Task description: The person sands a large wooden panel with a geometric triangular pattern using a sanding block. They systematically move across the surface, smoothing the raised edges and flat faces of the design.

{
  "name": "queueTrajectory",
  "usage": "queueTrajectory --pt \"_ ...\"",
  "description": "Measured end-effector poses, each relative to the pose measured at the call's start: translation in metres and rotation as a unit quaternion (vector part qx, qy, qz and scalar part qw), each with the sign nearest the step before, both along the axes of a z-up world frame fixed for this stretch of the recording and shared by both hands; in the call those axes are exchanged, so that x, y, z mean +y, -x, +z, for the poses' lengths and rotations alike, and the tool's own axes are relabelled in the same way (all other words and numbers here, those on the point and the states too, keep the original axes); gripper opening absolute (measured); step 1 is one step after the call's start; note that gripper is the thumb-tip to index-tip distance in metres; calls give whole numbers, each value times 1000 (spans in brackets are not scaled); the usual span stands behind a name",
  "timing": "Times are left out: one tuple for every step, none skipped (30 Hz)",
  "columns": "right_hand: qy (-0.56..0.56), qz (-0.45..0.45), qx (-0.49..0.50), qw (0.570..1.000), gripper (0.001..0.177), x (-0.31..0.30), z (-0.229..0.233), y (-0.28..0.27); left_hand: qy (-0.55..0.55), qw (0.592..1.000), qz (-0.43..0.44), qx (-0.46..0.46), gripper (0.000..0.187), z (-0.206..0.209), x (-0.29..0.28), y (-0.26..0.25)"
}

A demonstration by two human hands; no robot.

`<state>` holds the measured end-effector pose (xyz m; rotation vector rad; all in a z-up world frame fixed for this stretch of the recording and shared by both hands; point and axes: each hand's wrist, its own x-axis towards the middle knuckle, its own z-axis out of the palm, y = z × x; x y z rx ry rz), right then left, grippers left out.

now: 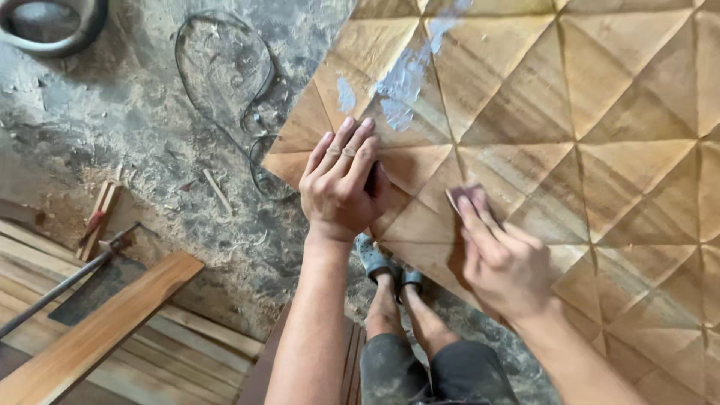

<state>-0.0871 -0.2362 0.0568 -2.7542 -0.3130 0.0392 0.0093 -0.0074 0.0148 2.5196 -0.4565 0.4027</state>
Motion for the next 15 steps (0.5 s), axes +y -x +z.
queueTrajectory --pt "0 -2 2 1000 43 3 -5 -10 4 1000 -4 -8 26 1 0 -4" --pt "-7 5 -1 1000 44 2 -3 -8 5 1000 -3 -4 27 3 1 1" --pt "-15 11 -3 1000 45 0 -1 -5 5 1000 0 -2 28 3 0 4" --pt "-23 17 -2 1000 46 0 1 0 4 1000 2 3 28 1 0 5" --pt "-27 20 6 999 49 0 5 7 3 1000 5 8 29 0 0 6" --pt "-29 21 13 999 52 0 10 16 0 1000 7 12 28 0 0 7" --pt "-32 22 20 999 54 -1 15 22 -3 1000 8 17 28 -1 -1 7" --pt "-23 29 31 999 53 1 11 17 -9 1000 9 15 27 0 1 4" --pt "-14 37 42 998 53 5 5 7 -11 1000 9 14 27 2 2 4" --pt "0 39 51 998 52 5 0 -3 -10 1000 4 12 27 4 1 4" --pt "-5 66 30 997 55 0 -4 -14 -8 1000 -1 10 27 4 0 2" --pt "-11 95 23 995 57 -6 -6 -18 -9 1000 -3 15 27 3 1 5" --pt "-17 125 16 992 60 -11 -5 -17 -10 1000 -4 19 28 0 3 6" --pt "-35 125 16 991 58 -16 0 -12 -11 1000 -9 16 28 -3 5 2" --pt "-53 125 15 991 57 -19 9 -4 -6 1000 -6 20 28 -2 3 4"
